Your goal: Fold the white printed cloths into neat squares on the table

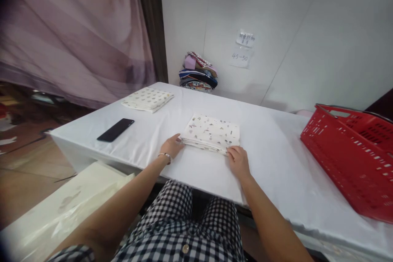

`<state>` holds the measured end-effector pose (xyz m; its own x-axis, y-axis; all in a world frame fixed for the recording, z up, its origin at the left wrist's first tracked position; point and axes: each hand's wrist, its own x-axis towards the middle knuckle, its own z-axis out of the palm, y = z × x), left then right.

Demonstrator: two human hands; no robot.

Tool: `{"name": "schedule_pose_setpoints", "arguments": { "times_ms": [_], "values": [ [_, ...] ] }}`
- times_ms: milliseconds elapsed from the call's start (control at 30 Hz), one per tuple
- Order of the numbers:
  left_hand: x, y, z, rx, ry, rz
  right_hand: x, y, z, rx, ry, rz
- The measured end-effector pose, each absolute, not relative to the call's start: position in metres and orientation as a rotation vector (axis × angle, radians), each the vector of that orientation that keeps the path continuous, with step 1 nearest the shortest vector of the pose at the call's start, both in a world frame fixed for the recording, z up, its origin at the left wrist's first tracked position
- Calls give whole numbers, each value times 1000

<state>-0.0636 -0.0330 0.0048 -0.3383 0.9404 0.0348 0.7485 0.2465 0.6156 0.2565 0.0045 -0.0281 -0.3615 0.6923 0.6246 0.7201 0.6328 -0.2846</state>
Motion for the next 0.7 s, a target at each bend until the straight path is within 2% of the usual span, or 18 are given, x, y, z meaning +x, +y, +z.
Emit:
{"name": "schedule_pose_setpoints", "arguments": {
  "times_ms": [500, 700],
  "values": [
    [-65, -23, 0, 1610, 2311, 864, 258, 3, -30, -1094, -2147, -50],
    [-63, -27, -4, 1583, 2176, 1113, 259, 3, -32, -1086, -2148, -60]
  ]
}}
